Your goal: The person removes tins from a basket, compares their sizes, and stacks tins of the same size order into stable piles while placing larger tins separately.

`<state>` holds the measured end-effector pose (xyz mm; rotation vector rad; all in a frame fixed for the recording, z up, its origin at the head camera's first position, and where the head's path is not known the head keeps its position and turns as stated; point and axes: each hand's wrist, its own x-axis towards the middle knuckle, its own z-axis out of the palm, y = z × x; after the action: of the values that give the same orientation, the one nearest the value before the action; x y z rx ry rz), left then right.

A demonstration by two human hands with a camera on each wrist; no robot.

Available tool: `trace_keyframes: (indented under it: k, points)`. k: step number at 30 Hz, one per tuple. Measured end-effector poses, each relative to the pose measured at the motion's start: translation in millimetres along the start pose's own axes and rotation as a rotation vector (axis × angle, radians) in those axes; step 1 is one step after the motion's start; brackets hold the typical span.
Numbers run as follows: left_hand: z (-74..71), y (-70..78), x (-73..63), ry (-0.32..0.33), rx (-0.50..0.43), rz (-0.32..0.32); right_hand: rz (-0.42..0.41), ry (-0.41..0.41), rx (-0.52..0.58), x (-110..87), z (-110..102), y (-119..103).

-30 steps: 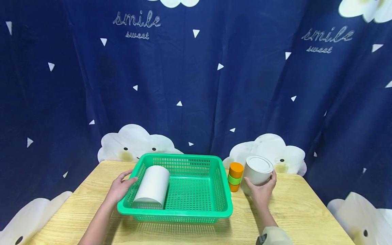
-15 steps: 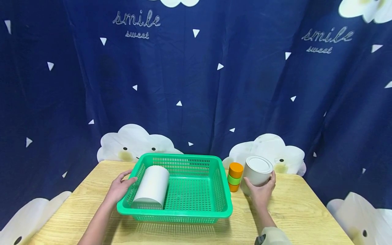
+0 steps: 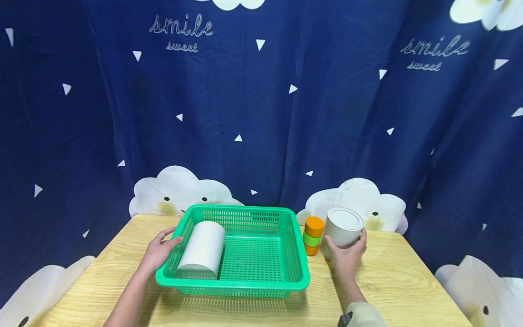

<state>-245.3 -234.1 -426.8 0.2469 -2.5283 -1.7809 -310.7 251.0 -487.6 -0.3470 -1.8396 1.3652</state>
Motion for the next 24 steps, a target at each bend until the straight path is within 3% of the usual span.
trace_keyframes:
  k: [10,24]
  points:
    - [1.2,1.7,0.7,-0.004,-0.012,0.0,0.014,0.016,-0.046,-1.2,-3,-7]
    - [-0.8,-0.7,1.5,-0.006,0.007,0.0,0.047,0.037,0.094,-10.0,-16,-23]
